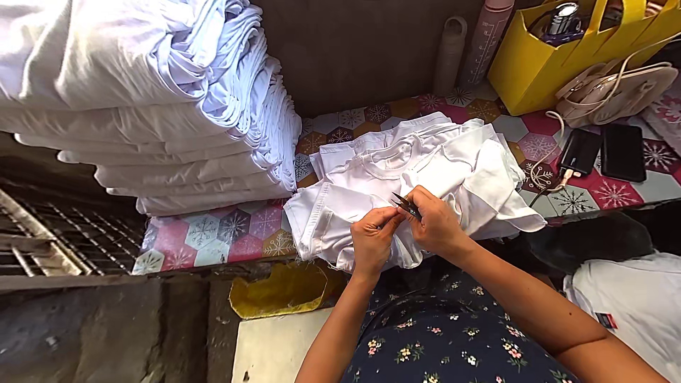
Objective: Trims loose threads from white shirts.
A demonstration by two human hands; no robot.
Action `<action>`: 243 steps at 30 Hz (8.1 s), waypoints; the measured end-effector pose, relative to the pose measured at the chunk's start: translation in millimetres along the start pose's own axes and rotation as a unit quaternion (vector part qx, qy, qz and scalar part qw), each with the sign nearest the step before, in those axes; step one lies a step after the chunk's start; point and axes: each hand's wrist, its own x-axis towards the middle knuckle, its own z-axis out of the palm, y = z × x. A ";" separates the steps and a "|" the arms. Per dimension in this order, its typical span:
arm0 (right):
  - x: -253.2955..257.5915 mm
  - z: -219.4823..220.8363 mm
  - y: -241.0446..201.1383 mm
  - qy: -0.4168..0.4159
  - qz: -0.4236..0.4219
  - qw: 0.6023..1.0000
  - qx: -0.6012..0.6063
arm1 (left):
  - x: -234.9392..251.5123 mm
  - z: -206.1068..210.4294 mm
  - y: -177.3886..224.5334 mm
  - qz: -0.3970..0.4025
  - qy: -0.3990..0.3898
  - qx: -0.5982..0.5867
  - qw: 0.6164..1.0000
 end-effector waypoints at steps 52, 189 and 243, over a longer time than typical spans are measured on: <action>-0.2 -32.8 47.1 -0.112 -0.053 0.992 -0.026 | 7.5 -3.5 4.2 -0.068 -0.067 0.113 0.989; -37.1 -29.3 51.9 -0.134 0.208 0.951 0.186 | -11.7 19.4 -22.2 -0.075 0.054 -0.109 0.990; -56.2 -32.7 32.4 -0.037 0.142 0.984 0.098 | -22.7 24.7 -11.3 -0.219 0.072 -0.246 0.942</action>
